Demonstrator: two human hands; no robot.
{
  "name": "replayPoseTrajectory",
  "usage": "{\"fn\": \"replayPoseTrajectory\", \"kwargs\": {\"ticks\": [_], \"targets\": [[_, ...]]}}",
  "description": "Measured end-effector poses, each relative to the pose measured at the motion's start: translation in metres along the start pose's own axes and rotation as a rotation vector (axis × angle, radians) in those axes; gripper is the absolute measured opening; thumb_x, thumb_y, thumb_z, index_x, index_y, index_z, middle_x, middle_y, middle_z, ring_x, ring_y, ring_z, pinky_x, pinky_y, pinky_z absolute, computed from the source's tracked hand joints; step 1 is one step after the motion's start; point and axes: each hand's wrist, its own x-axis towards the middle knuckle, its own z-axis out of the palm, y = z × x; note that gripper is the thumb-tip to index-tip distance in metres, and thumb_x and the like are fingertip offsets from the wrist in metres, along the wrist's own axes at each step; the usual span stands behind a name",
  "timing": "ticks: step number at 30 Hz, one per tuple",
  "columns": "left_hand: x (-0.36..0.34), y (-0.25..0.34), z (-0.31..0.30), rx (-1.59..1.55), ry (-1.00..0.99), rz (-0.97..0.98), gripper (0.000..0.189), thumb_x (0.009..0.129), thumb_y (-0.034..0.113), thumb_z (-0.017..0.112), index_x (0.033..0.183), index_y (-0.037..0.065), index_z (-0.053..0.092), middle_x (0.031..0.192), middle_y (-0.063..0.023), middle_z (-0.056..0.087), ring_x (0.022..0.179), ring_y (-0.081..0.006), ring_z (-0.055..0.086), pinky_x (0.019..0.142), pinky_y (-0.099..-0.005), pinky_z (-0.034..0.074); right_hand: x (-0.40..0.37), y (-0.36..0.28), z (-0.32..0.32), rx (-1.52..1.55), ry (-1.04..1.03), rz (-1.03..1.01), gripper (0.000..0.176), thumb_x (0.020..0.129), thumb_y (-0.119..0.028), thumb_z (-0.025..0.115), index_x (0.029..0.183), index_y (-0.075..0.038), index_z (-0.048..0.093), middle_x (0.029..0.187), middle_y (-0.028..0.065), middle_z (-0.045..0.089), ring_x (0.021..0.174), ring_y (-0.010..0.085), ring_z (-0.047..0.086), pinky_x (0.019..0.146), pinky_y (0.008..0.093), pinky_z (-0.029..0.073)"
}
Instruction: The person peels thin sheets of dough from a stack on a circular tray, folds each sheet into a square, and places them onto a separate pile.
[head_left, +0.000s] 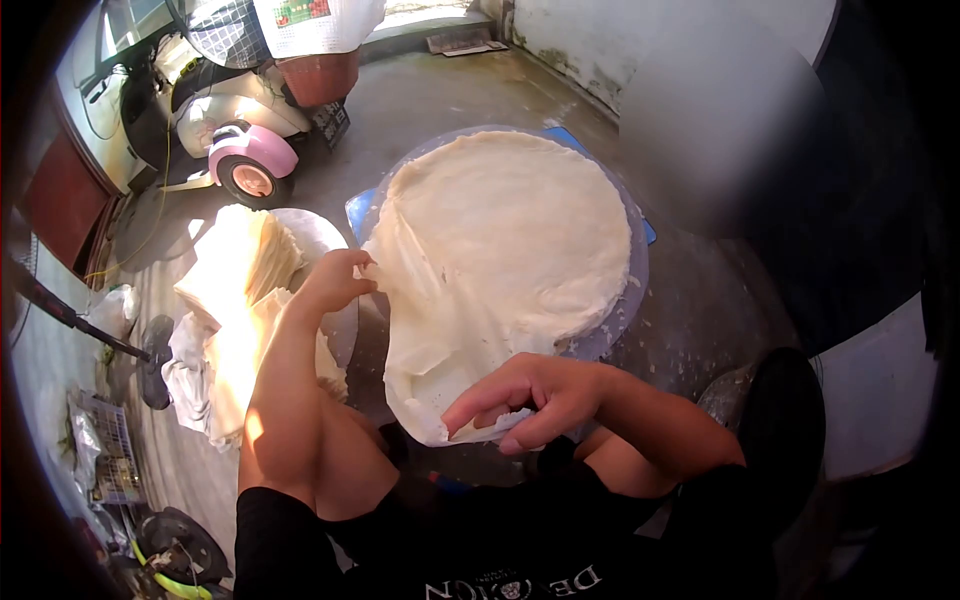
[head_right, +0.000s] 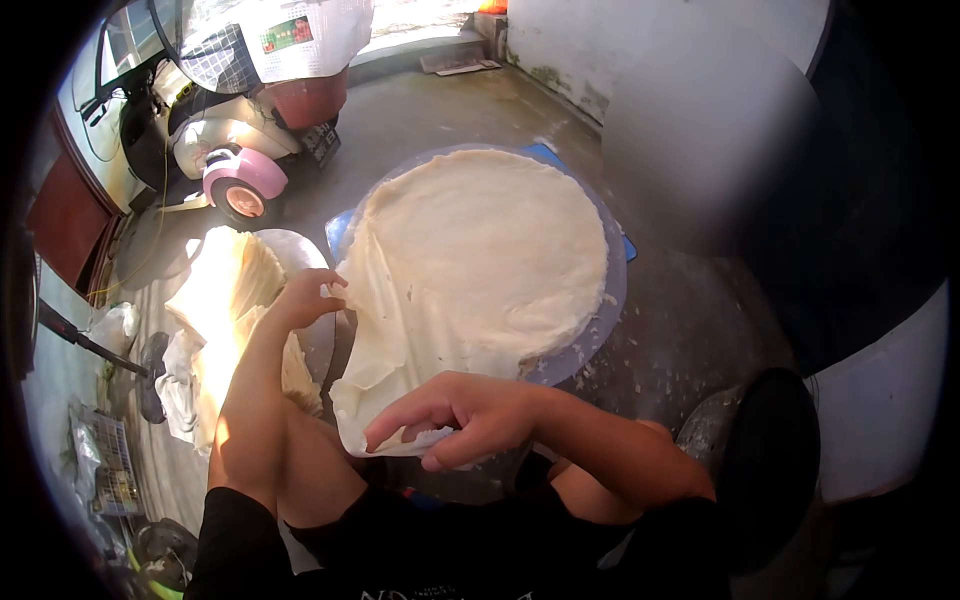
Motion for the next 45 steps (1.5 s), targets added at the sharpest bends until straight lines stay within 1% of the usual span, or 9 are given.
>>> {"fn": "replayPoseTrajectory", "kwargs": {"ticks": [4, 9, 15, 19, 24, 27, 35, 39, 45], "targets": [[-0.043, 0.016, -0.054, -0.076, 0.082, 0.067, 0.032, 0.077, 0.010, 0.076, 0.108, 0.003, 0.070, 0.110, -0.0128, 0.069, 0.106, -0.0270, 0.063, 0.092, -0.0377, 0.050, -0.020, -0.026, 0.003, -0.052, 0.156, -0.140, 0.051, 0.077, 0.000, 0.070, 0.127, 0.009, 0.062, 0.103, 0.0106, 0.073, 0.088, 0.0119, 0.065, 0.078, 0.0251, 0.049], [-0.077, 0.035, -0.112, -0.828, 0.184, 0.184, 0.008, 0.086, 0.004, 0.066, 0.093, 0.001, 0.064, 0.108, -0.0124, 0.069, 0.101, -0.0206, 0.064, 0.087, -0.0329, 0.051, -0.040, -0.042, 0.002, 0.046, 0.231, -0.233, 0.064, 0.071, -0.016, 0.075, 0.129, 0.008, 0.060, 0.114, 0.0156, 0.071, 0.094, 0.0180, 0.068, 0.087, 0.0291, 0.051], [-0.048, 0.041, -0.178, -0.585, 0.461, 0.317, 0.009, 0.091, 0.007, 0.064, 0.098, 0.001, 0.064, 0.089, -0.0058, 0.066, 0.074, -0.0119, 0.061, 0.074, -0.0262, 0.050, -0.028, -0.090, 0.000, 0.244, 0.771, -0.821, 0.067, 0.076, -0.012, 0.065, 0.135, 0.014, 0.049, 0.110, 0.0193, 0.070, 0.095, 0.0234, 0.071, 0.083, 0.0313, 0.056], [0.006, 0.029, -0.227, -0.645, 0.455, 0.361, 0.014, 0.091, 0.009, 0.062, 0.101, -0.001, 0.065, 0.085, -0.0068, 0.067, 0.072, -0.0115, 0.061, 0.071, -0.0261, 0.050, -0.059, -0.113, -0.065, 0.237, 0.273, -0.869, 0.060, 0.084, -0.008, 0.059, 0.140, 0.010, 0.046, 0.103, 0.0154, 0.072, 0.088, 0.0189, 0.071, 0.079, 0.0280, 0.057], [0.130, -0.040, -0.257, -0.866, 0.203, 0.443, 0.021, 0.092, 0.011, 0.061, 0.106, -0.003, 0.067, 0.081, -0.0080, 0.068, 0.070, -0.0109, 0.062, 0.067, -0.0259, 0.051, -0.078, -0.138, -0.126, -0.260, 1.109, -0.437, 0.034, 0.093, -0.008, 0.056, 0.124, 0.003, 0.064, 0.088, 0.0074, 0.070, 0.073, 0.0109, 0.065, 0.067, 0.0258, 0.054], [0.077, 0.091, -0.211, -0.472, 0.471, 0.321, 0.027, 0.091, 0.013, 0.058, 0.109, -0.004, 0.068, 0.079, -0.0059, 0.068, 0.068, -0.0095, 0.061, 0.064, -0.0261, 0.050, -0.086, -0.133, -0.171, -0.400, 1.315, -0.253, 0.023, 0.094, -0.012, 0.058, 0.110, -0.001, 0.071, 0.090, 0.0062, 0.071, 0.074, 0.0117, 0.065, 0.066, 0.0257, 0.053], [0.091, 0.129, -0.200, -0.501, 0.775, 0.468, 0.024, 0.091, 0.014, 0.060, 0.110, 0.004, 0.072, 0.085, -0.0035, 0.072, 0.072, -0.0068, 0.064, 0.045, -0.0250, 0.047, -0.112, -0.134, -0.197, -0.523, 1.603, -0.428, 0.020, 0.094, -0.013, 0.059, 0.106, -0.003, 0.071, 0.091, 0.0020, 0.070, 0.082, 0.0105, 0.064, 0.077, 0.0280, 0.051], [0.040, 0.113, -0.138, -0.466, 0.694, 0.500, 0.021, 0.090, 0.005, 0.064, 0.109, 0.000, 0.070, 0.096, -0.0051, 0.072, 0.087, -0.0105, 0.066, 0.079, -0.0234, 0.051, -0.146, -0.074, -0.192, -0.519, 1.585, -0.419, 0.021, 0.094, -0.013, 0.059, 0.107, -0.001, 0.070, 0.092, 0.0015, 0.070, 0.083, 0.0113, 0.063, 0.080, 0.0274, 0.050], [-0.017, 0.052, 0.003, -0.253, 0.468, 0.363, 0.021, 0.078, -0.004, 0.065, 0.096, 0.004, 0.072, 0.094, -0.0100, 0.073, 0.091, -0.0213, 0.071, 0.082, -0.0337, 0.054, -0.194, 0.073, -0.181, -0.525, 1.440, -0.080, 0.014, 0.091, -0.006, 0.064, 0.102, -0.001, 0.072, 0.098, 0.0023, 0.071, 0.085, 0.0096, 0.064, 0.081, 0.0230, 0.050]]}}
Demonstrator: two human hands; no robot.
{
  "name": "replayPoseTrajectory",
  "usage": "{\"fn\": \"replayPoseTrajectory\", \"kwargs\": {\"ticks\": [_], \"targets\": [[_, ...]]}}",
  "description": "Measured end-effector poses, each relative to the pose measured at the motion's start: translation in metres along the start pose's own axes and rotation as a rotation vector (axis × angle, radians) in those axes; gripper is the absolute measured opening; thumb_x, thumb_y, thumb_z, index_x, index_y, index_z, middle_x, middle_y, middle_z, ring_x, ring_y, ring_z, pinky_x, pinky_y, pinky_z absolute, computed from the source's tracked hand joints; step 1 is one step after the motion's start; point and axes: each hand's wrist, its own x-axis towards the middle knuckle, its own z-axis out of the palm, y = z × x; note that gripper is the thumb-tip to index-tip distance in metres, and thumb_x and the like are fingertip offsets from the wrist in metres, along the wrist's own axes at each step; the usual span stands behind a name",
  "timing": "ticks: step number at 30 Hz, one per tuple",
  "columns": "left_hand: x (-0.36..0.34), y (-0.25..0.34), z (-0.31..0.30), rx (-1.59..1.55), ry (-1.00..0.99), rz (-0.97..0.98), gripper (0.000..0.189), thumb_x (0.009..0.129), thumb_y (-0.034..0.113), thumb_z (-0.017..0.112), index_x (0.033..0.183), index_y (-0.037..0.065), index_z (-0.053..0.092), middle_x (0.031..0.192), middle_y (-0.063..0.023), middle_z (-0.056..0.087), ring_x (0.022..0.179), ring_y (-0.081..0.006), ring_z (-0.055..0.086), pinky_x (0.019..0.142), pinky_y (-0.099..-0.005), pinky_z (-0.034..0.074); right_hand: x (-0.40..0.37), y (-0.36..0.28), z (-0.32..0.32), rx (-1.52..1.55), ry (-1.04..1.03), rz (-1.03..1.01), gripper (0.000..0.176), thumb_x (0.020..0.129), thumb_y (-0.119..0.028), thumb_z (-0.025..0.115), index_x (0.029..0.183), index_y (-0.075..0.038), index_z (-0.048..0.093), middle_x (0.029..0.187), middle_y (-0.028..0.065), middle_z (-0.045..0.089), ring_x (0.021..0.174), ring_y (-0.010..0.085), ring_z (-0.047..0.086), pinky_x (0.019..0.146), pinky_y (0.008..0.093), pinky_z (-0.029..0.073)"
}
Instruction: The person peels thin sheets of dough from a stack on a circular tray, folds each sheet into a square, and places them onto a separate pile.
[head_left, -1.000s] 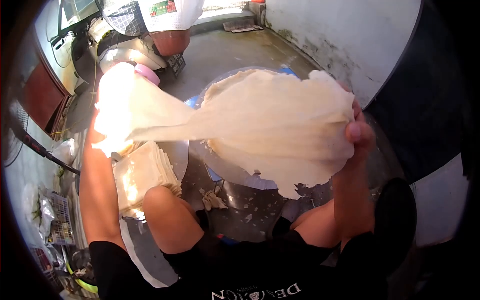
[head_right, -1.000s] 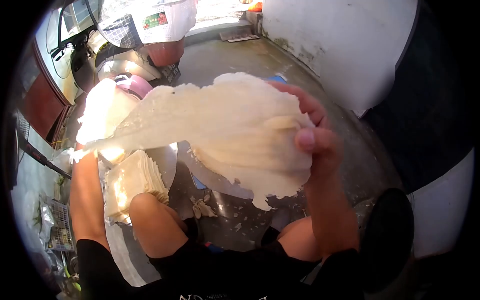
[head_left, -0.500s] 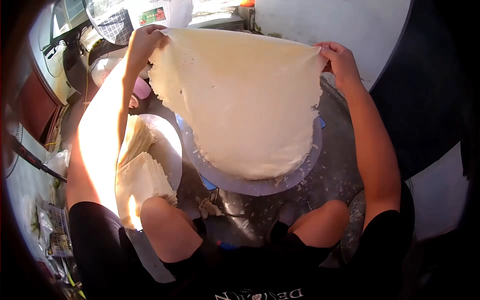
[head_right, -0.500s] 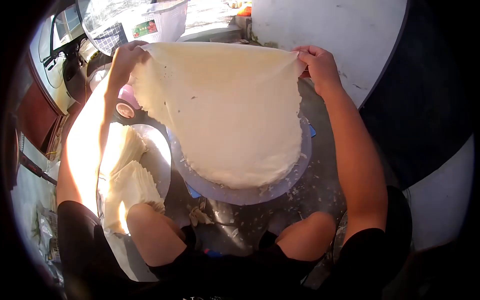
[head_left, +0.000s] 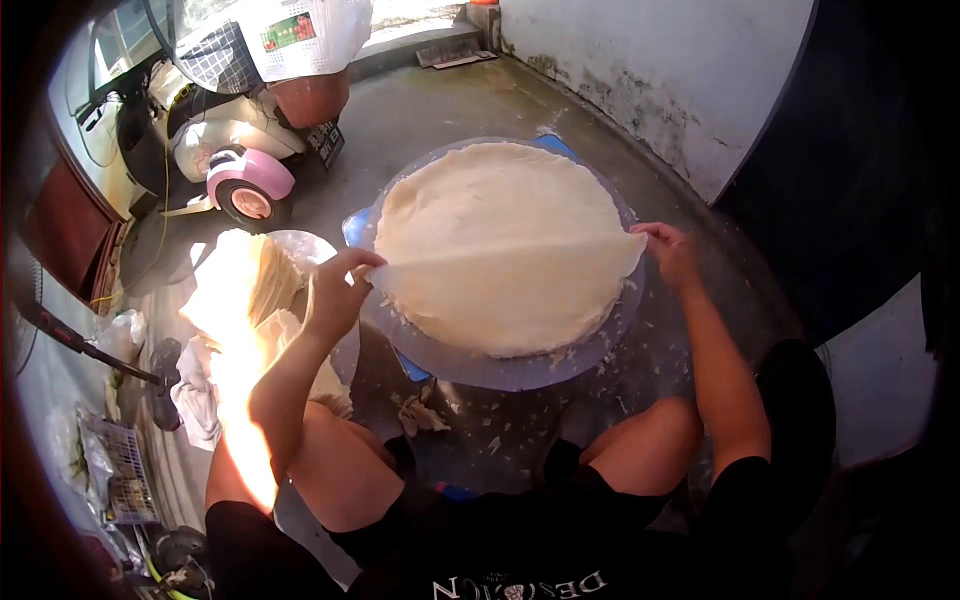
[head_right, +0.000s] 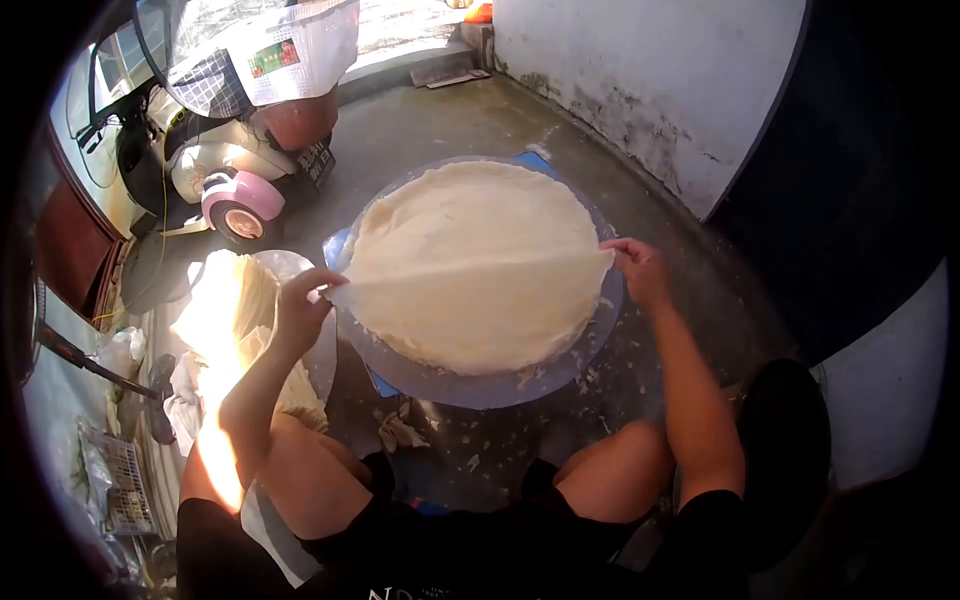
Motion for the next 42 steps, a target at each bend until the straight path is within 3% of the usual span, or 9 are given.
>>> {"fn": "replayPoseTrajectory", "kwargs": {"ticks": [4, 9, 15, 17, 19, 25, 37, 39, 42], "targets": [[-0.041, -0.013, 0.017, 0.127, -0.415, 0.009, 0.016, 0.077, -0.002, 0.071, 0.091, 0.004, 0.073, 0.094, -0.0098, 0.073, 0.089, -0.0260, 0.070, 0.080, -0.0344, 0.055, -0.048, 0.020, -0.014, -0.241, -0.204, 0.134, 0.011, 0.086, -0.003, 0.068, 0.096, -0.001, 0.073, 0.099, 0.0033, 0.073, 0.089, 0.0126, 0.065, 0.084, 0.0264, 0.050], [-0.052, -0.011, 0.016, 0.176, -0.493, 0.153, 0.015, 0.078, 0.002, 0.070, 0.091, 0.007, 0.074, 0.095, -0.0081, 0.072, 0.089, -0.0309, 0.068, 0.081, -0.0384, 0.055, -0.063, -0.014, -0.029, -0.485, -0.509, -0.100, 0.011, 0.078, 0.000, 0.069, 0.089, 0.000, 0.072, 0.103, 0.0079, 0.073, 0.101, 0.0213, 0.065, 0.090, 0.0341, 0.050], [-0.058, -0.015, 0.007, 0.109, -0.596, -0.018, 0.015, 0.082, 0.003, 0.068, 0.095, 0.008, 0.074, 0.094, -0.0067, 0.071, 0.089, -0.0265, 0.069, 0.081, -0.0365, 0.055, -0.044, -0.051, -0.034, -0.383, -0.655, 0.076, 0.005, 0.081, -0.003, 0.067, 0.083, 0.001, 0.069, 0.093, 0.0062, 0.072, 0.090, 0.0178, 0.066, 0.085, 0.0326, 0.051], [-0.048, -0.026, 0.006, 0.059, -0.613, -0.142, 0.014, 0.086, 0.005, 0.067, 0.099, 0.008, 0.073, 0.093, -0.0061, 0.072, 0.088, -0.0237, 0.069, 0.080, -0.0353, 0.054, -0.002, -0.028, -0.041, -0.208, -0.581, 0.286, 0.006, 0.083, -0.006, 0.066, 0.083, -0.001, 0.068, 0.082, 0.0042, 0.069, 0.075, 0.0146, 0.065, 0.076, 0.0293, 0.052], [-0.019, -0.057, 0.016, -0.583, -0.397, -0.640, 0.016, 0.093, 0.016, 0.067, 0.104, 0.005, 0.070, 0.089, -0.0037, 0.069, 0.082, -0.0154, 0.066, 0.074, -0.0305, 0.052, 0.045, -0.014, -0.018, 0.041, -0.310, 0.418, 0.009, 0.084, -0.011, 0.067, 0.087, -0.002, 0.069, 0.076, 0.0027, 0.067, 0.065, 0.0125, 0.062, 0.067, 0.0270, 0.051], [0.004, -0.108, 0.046, -0.363, -0.232, -0.791, 0.034, 0.092, 0.032, 0.072, 0.108, 0.003, 0.064, 0.082, -0.0016, 0.063, 0.070, -0.0089, 0.058, 0.063, -0.0244, 0.047, 0.106, 0.064, 0.046, -0.268, -0.093, 0.568, 0.017, 0.083, -0.018, 0.072, 0.089, -0.003, 0.068, 0.076, 0.0028, 0.066, 0.063, 0.0131, 0.062, 0.056, 0.0309, 0.050], [0.001, -0.089, 0.046, -0.268, -0.262, -0.727, 0.045, 0.078, 0.007, 0.077, 0.117, -0.003, 0.058, 0.083, -0.0055, 0.061, 0.064, -0.0136, 0.059, 0.057, -0.0277, 0.049, 0.086, 0.077, 0.056, -0.891, 0.083, 0.236, 0.015, 0.077, -0.017, 0.071, 0.089, -0.007, 0.071, 0.089, 0.0110, 0.073, 0.084, 0.0279, 0.070, 0.076, 0.0398, 0.054], [0.003, -0.093, 0.047, -0.284, -0.225, -0.754, 0.041, 0.078, 0.006, 0.076, 0.114, -0.004, 0.059, 0.083, -0.0055, 0.061, 0.064, -0.0136, 0.059, 0.056, -0.0279, 0.049, 0.089, 0.056, 0.088, -0.962, 0.167, -0.050, 0.009, 0.081, -0.013, 0.064, 0.087, -0.009, 0.071, 0.093, 0.0124, 0.072, 0.092, 0.0340, 0.067, 0.081, 0.0438, 0.053], [0.002, -0.095, 0.050, -0.289, -0.187, -0.792, 0.036, 0.078, 0.004, 0.075, 0.110, -0.004, 0.061, 0.083, -0.0056, 0.062, 0.064, -0.0135, 0.059, 0.054, -0.0281, 0.048, 0.100, 0.017, 0.145, -0.821, -0.186, -0.027, 0.014, 0.085, -0.016, 0.062, 0.092, -0.009, 0.072, 0.096, 0.0130, 0.072, 0.092, 0.0333, 0.067, 0.081, 0.0444, 0.053]]}}
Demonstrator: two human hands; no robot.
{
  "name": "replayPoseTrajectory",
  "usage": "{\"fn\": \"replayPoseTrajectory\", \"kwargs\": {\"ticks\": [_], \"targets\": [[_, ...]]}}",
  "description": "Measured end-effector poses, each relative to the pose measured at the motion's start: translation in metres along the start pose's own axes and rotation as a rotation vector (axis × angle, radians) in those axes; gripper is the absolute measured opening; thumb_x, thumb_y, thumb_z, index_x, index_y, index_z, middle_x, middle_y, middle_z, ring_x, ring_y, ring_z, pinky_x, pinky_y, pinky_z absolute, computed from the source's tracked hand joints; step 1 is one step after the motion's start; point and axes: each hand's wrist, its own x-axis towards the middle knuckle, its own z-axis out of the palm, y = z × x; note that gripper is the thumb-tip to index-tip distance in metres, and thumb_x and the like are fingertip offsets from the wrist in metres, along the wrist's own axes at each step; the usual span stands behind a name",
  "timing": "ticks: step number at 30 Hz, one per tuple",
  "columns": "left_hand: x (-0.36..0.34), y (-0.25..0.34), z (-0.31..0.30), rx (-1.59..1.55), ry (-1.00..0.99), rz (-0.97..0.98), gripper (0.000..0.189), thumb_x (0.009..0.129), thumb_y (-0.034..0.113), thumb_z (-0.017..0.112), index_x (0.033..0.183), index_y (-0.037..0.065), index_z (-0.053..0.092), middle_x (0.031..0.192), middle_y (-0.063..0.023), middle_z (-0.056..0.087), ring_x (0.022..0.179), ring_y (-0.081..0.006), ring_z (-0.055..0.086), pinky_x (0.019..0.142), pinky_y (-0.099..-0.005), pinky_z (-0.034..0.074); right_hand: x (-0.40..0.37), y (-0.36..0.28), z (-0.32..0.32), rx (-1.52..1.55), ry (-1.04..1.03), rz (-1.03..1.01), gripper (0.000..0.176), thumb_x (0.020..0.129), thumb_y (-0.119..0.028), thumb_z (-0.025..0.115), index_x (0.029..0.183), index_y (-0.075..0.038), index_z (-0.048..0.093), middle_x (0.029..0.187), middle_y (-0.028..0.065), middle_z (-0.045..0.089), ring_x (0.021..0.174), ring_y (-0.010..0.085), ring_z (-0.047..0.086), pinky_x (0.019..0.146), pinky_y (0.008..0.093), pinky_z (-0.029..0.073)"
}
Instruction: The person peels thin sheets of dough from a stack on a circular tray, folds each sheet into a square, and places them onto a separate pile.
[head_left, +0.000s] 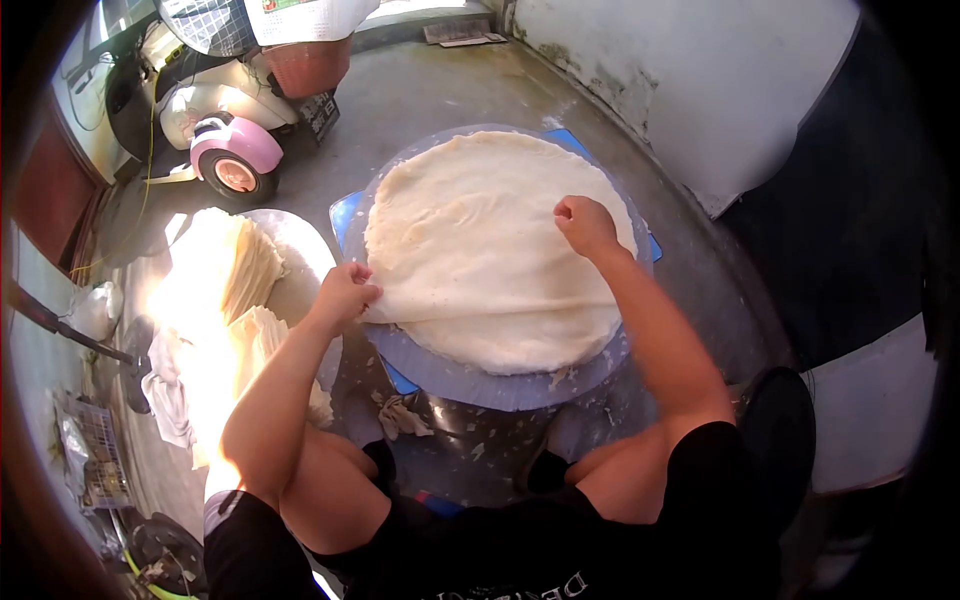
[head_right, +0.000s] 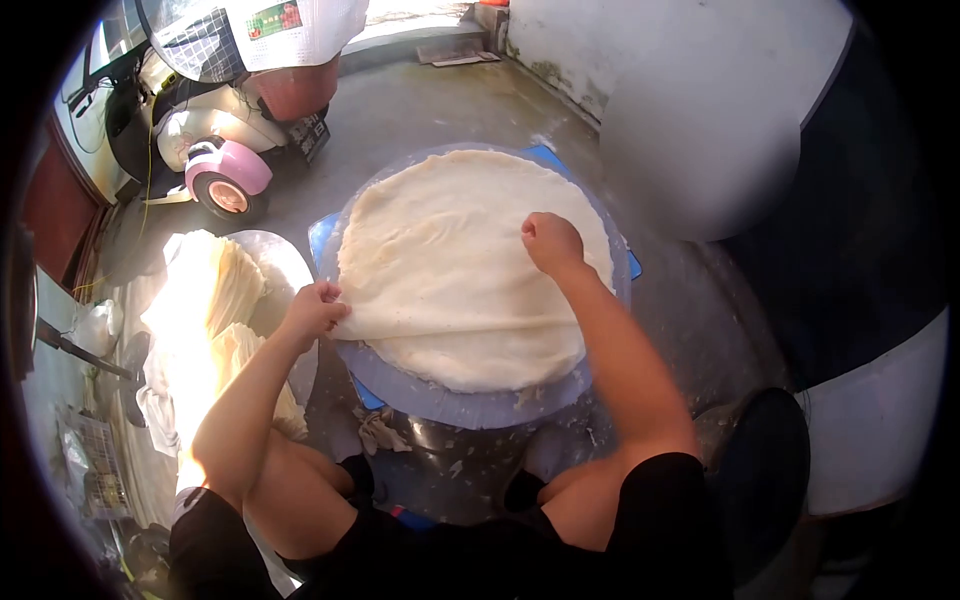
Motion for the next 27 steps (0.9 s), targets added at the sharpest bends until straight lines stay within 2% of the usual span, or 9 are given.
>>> {"fn": "replayPoseTrajectory", "kwargs": {"ticks": [1, 3, 6, 7, 11, 13, 20, 22, 27], "targets": [[-0.001, -0.001, 0.000, 0.006, 0.007, -0.011, 0.034, 0.078, 0.004, 0.075, 0.108, -0.004, 0.062, 0.083, -0.0056, 0.062, 0.063, -0.0133, 0.059, 0.053, -0.0280, 0.048, 0.010, -0.012, 0.016, -0.005, 0.029, -0.056, 0.015, 0.086, -0.015, 0.061, 0.093, -0.009, 0.073, 0.093, 0.0125, 0.072, 0.091, 0.0329, 0.068, 0.081, 0.0439, 0.053], [-0.001, -0.002, -0.001, -0.031, -0.018, -0.017, 0.032, 0.078, 0.004, 0.075, 0.107, -0.004, 0.062, 0.083, -0.0058, 0.062, 0.063, -0.0132, 0.059, 0.053, -0.0278, 0.048, 0.024, -0.047, 0.028, -0.001, -0.094, -0.069, 0.017, 0.088, -0.014, 0.061, 0.100, -0.010, 0.073, 0.104, 0.0123, 0.071, 0.098, 0.0324, 0.066, 0.084, 0.0431, 0.053], [0.001, -0.004, -0.004, -0.064, -0.058, -0.038, 0.030, 0.079, 0.005, 0.075, 0.105, -0.003, 0.062, 0.083, -0.0061, 0.063, 0.063, -0.0129, 0.059, 0.053, -0.0278, 0.048, 0.045, -0.068, 0.062, -0.037, -0.046, -0.151, 0.022, 0.090, -0.011, 0.059, 0.107, -0.012, 0.071, 0.115, 0.0122, 0.067, 0.105, 0.0329, 0.064, 0.089, 0.0425, 0.052], [0.003, -0.005, -0.005, -0.057, -0.077, -0.057, 0.029, 0.080, 0.006, 0.075, 0.104, -0.002, 0.062, 0.083, -0.0062, 0.063, 0.063, -0.0127, 0.059, 0.053, -0.0278, 0.048, 0.055, -0.070, 0.070, -0.031, -0.105, -0.135, 0.025, 0.091, -0.008, 0.057, 0.111, -0.012, 0.070, 0.119, 0.0117, 0.064, 0.110, 0.0339, 0.062, 0.092, 0.0427, 0.051], [0.001, -0.003, -0.008, -0.065, -0.085, -0.077, 0.026, 0.082, 0.007, 0.075, 0.103, -0.002, 0.062, 0.083, -0.0064, 0.063, 0.062, -0.0124, 0.059, 0.054, -0.0277, 0.048, 0.071, -0.086, 0.087, -0.100, -0.142, -0.200, 0.026, 0.089, -0.005, 0.056, 0.110, -0.011, 0.071, 0.116, 0.0114, 0.064, 0.109, 0.0337, 0.063, 0.092, 0.0431, 0.051], [0.003, -0.003, -0.010, -0.048, -0.129, -0.077, 0.029, 0.081, 0.012, 0.077, 0.103, 0.000, 0.063, 0.086, -0.0052, 0.064, 0.067, -0.0119, 0.060, 0.058, -0.0265, 0.050, 0.073, -0.089, 0.088, -0.115, -0.120, -0.187, 0.021, 0.089, -0.010, 0.060, 0.107, -0.010, 0.071, 0.111, 0.0118, 0.065, 0.105, 0.0325, 0.063, 0.092, 0.0430, 0.051], [-0.001, 0.002, -0.011, -0.041, -0.136, -0.069, 0.036, 0.079, 0.008, 0.080, 0.108, -0.002, 0.061, 0.083, -0.0066, 0.064, 0.067, -0.0142, 0.061, 0.056, -0.0287, 0.050, 0.096, -0.089, 0.081, -0.174, -0.196, -0.195, 0.014, 0.082, -0.008, 0.062, 0.095, -0.009, 0.068, 0.105, 0.0139, 0.065, 0.100, 0.0343, 0.064, 0.084, 0.0426, 0.052], [0.001, -0.005, -0.012, 0.067, -0.138, -0.005, 0.045, 0.075, 0.008, 0.083, 0.112, -0.002, 0.059, 0.082, -0.0073, 0.064, 0.069, -0.0160, 0.062, 0.058, -0.0305, 0.051, 0.099, -0.093, 0.080, -0.165, -0.113, -0.180, 0.014, 0.082, -0.007, 0.063, 0.094, -0.009, 0.068, 0.104, 0.0151, 0.065, 0.098, 0.0348, 0.064, 0.082, 0.0429, 0.052], [0.006, -0.014, -0.013, 0.035, -0.114, -0.046, 0.049, 0.072, 0.009, 0.084, 0.113, -0.001, 0.059, 0.083, -0.0088, 0.065, 0.069, -0.0176, 0.064, 0.060, -0.0323, 0.053, 0.085, -0.106, 0.095, -0.140, 0.081, -0.206, 0.014, 0.086, -0.008, 0.059, 0.098, -0.007, 0.066, 0.103, 0.0161, 0.063, 0.095, 0.0374, 0.065, 0.081, 0.0466, 0.053]]}}
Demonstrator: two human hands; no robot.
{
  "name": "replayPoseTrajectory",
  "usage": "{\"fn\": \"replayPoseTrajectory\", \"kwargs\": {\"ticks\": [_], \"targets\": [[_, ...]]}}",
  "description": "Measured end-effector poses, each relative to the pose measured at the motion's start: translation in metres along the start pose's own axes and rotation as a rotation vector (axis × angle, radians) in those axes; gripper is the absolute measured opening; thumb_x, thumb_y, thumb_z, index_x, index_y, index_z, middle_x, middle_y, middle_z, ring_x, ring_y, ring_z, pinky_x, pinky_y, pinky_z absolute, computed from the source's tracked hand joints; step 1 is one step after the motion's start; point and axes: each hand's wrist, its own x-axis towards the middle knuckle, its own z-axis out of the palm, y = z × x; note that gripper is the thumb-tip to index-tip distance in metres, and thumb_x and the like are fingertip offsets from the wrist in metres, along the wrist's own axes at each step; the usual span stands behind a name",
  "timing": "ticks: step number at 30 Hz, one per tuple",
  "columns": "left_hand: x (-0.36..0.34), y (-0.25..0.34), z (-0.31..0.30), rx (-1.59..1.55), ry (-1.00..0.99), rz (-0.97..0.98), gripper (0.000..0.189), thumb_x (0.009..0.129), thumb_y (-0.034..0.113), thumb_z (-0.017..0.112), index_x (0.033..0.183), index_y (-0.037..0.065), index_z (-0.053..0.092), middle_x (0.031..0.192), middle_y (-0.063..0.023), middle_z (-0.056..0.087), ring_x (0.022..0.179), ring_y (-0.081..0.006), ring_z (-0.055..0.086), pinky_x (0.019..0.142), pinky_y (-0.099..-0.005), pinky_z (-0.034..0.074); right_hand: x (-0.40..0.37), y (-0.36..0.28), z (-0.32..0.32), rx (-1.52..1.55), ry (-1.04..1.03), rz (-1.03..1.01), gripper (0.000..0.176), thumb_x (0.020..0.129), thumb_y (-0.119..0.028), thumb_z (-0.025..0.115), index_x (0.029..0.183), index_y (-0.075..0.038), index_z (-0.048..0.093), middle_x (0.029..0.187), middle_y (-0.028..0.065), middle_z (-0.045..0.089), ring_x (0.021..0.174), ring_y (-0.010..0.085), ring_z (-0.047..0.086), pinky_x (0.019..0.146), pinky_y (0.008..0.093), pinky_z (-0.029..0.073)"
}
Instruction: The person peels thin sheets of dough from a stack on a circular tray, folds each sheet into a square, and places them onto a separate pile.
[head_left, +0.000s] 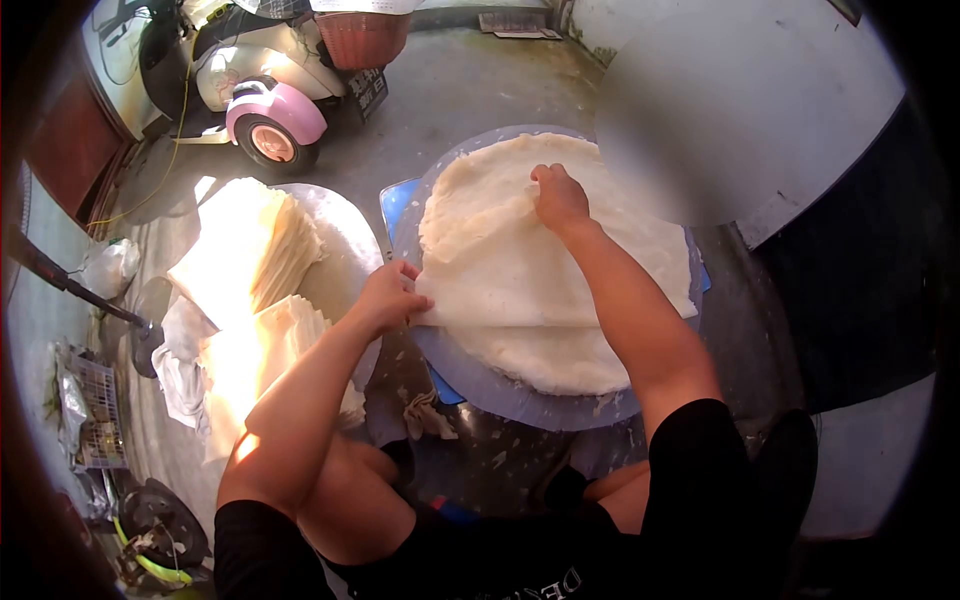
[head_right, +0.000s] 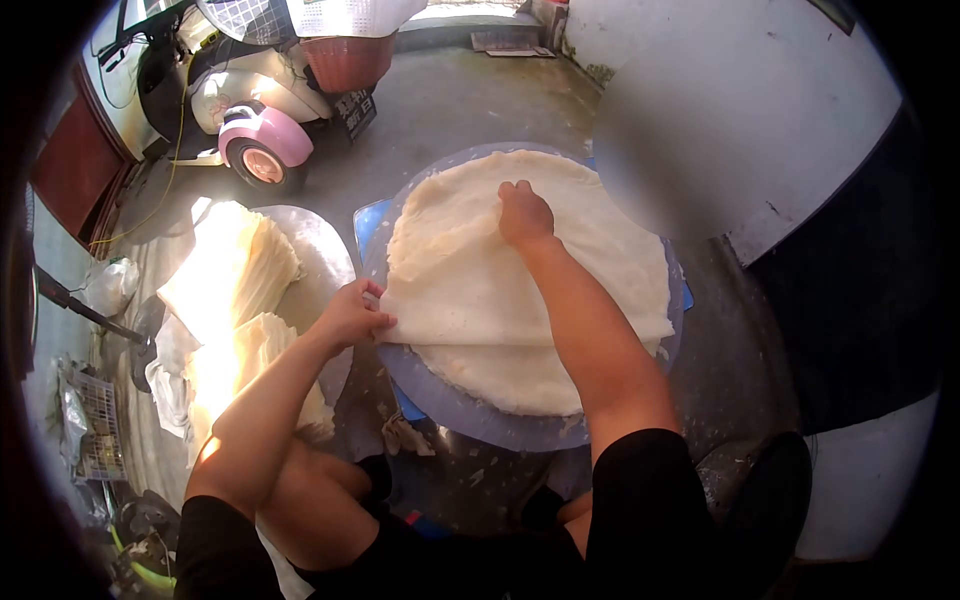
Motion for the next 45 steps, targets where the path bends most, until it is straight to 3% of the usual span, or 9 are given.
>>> {"fn": "replayPoseTrajectory", "kwargs": {"ticks": [4, 7, 13, 21, 27, 37, 41, 43, 45], "targets": [[0.002, -0.006, 0.000, 0.081, 0.061, 0.038, 0.048, 0.072, 0.010, 0.084, 0.111, 0.000, 0.059, 0.084, -0.0098, 0.066, 0.070, -0.0179, 0.065, 0.059, -0.0320, 0.054, -0.047, -0.045, -0.021, 0.168, 0.100, -0.180, 0.015, 0.085, -0.010, 0.060, 0.098, -0.007, 0.067, 0.101, 0.0157, 0.064, 0.092, 0.0369, 0.065, 0.078, 0.0465, 0.054], [0.002, -0.007, 0.000, -0.012, 0.066, -0.011, 0.039, 0.074, 0.010, 0.083, 0.104, -0.001, 0.062, 0.082, -0.0098, 0.066, 0.068, -0.0178, 0.066, 0.056, -0.0312, 0.053, -0.108, -0.092, -0.034, 0.304, -0.122, -0.347, 0.019, 0.085, -0.022, 0.069, 0.095, -0.006, 0.069, 0.097, 0.0128, 0.064, 0.090, 0.0332, 0.066, 0.079, 0.0432, 0.054], [0.001, 0.010, -0.010, 0.091, -0.062, -0.144, 0.029, 0.079, 0.015, 0.080, 0.096, 0.000, 0.062, 0.086, -0.0117, 0.067, 0.063, -0.0176, 0.065, 0.053, -0.0290, 0.053, -0.155, -0.135, -0.038, -0.024, -0.275, -0.363, 0.051, 0.073, -0.039, 0.080, 0.101, 0.000, 0.063, 0.099, 0.0130, 0.060, 0.098, 0.0294, 0.062, 0.082, 0.0403, 0.053], [-0.005, 0.029, -0.014, -0.317, -0.179, -0.193, 0.021, 0.090, 0.022, 0.072, 0.095, 0.006, 0.061, 0.082, -0.0060, 0.065, 0.068, -0.0196, 0.067, 0.064, -0.0336, 0.059, -0.126, -0.138, -0.010, -0.055, -0.227, -0.279, 0.021, 0.079, -0.021, 0.069, 0.091, -0.004, 0.071, 0.086, 0.0182, 0.070, 0.081, 0.0320, 0.072, 0.070, 0.0430, 0.057], [-0.012, 0.032, -0.013, -0.468, -0.076, -0.083, 0.027, 0.096, 0.031, 0.066, 0.106, 0.006, 0.060, 0.083, -0.0056, 0.065, 0.071, -0.0185, 0.066, 0.066, -0.0325, 0.058, -0.046, -0.112, -0.119, 0.669, -0.251, 0.347, 0.025, 0.085, -0.020, 0.058, 0.095, 0.001, 0.069, 0.081, 0.0182, 0.070, 0.058, 0.0304, 0.070, 0.055, 0.0397, 0.056], [-0.036, 0.039, 0.085, -0.438, -0.836, -0.026, 0.073, 0.098, 0.051, 0.060, 0.145, -0.001, 0.042, 0.135, -0.0211, 0.057, 0.123, -0.0305, 0.059, 0.101, -0.0403, 0.052, -0.024, -0.047, -0.315, 1.560, 0.421, 0.250, 0.033, 0.096, -0.017, 0.058, 0.121, 0.005, 0.057, 0.109, 0.0171, 0.066, 0.091, 0.0287, 0.070, 0.063, 0.0370, 0.062], [-0.026, 0.053, 0.091, -0.891, -0.598, -0.004, 0.093, 0.093, 0.066, 0.055, 0.150, -0.002, 0.030, 0.141, -0.0241, 0.051, 0.126, -0.0345, 0.056, 0.105, -0.0437, 0.050, -0.076, 0.021, -0.286, 1.725, 0.624, 0.302, 0.033, 0.098, -0.017, 0.054, 0.125, 0.002, 0.055, 0.111, 0.0150, 0.067, 0.090, 0.0266, 0.070, 0.058, 0.0349, 0.060], [-0.009, 0.063, 0.081, -1.204, -0.076, -0.049, 0.074, 0.098, 0.053, 0.058, 0.142, -0.002, 0.039, 0.134, -0.0227, 0.055, 0.121, -0.0341, 0.059, 0.101, -0.0431, 0.053, -0.116, 0.055, -0.246, 1.810, 0.636, 0.465, 0.031, 0.098, -0.018, 0.055, 0.124, -0.002, 0.057, 0.109, 0.0118, 0.069, 0.087, 0.0246, 0.070, 0.058, 0.0342, 0.059], [0.007, 0.053, 0.075, -1.089, 0.051, -0.004, 0.060, 0.098, 0.043, 0.058, 0.136, -0.002, 0.044, 0.128, -0.0212, 0.058, 0.116, -0.0327, 0.062, 0.096, -0.0414, 0.055, -0.159, 0.087, -0.189, 1.782, 0.663, 0.675, 0.030, 0.097, -0.019, 0.055, 0.124, -0.006, 0.058, 0.106, 0.0089, 0.070, 0.084, 0.0226, 0.070, 0.057, 0.0336, 0.058]]}}
